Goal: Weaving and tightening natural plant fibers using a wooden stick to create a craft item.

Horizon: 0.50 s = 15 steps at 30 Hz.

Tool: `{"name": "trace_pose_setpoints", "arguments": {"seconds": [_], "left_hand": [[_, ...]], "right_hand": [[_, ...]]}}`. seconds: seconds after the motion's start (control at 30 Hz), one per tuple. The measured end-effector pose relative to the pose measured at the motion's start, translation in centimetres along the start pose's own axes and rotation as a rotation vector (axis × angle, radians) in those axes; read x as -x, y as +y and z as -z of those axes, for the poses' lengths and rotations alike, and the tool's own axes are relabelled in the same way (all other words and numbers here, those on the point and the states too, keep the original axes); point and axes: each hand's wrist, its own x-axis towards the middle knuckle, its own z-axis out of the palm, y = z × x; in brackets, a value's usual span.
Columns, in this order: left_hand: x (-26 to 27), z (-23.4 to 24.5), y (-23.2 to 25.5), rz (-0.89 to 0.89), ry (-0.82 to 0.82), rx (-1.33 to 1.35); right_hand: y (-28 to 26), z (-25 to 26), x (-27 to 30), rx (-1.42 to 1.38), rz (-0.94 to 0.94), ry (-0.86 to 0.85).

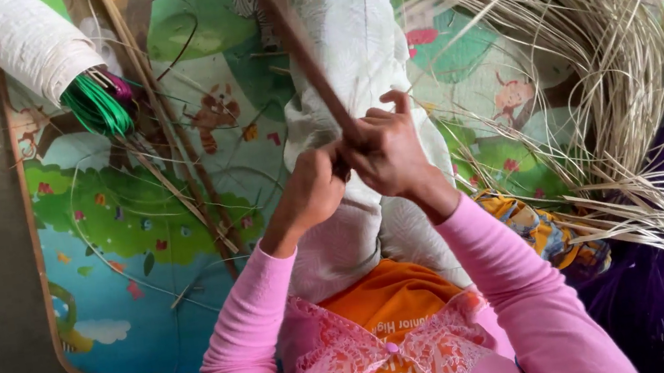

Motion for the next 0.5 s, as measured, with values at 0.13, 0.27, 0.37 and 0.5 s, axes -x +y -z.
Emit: {"name": "trace_pose_setpoints", "arguments": {"seconds": [0.13,0.27,0.37,0.5], "left_hand": [[-0.2,-1.8,-4.0,-0.073,0.123,-0.163],[-0.6,-3.1,-4.4,-0.2,0.31,-0.287],[-0.5,-3.8,-4.3,-0.252,0.336,-0.29],[-0.1,-4.4,-5.0,-0.257,0.315,-0.256]], "right_hand": [[0.8,-1.8,0.6,0.288,-0.016,0.047],[1.6,-1.7,0.5,0.363,-0.011,0.159],[2.5,-1.2,0.1,0.418,-0.051,0.212],[5.2,-1.2,1.4,0.492,-0.089,0.241]]}}
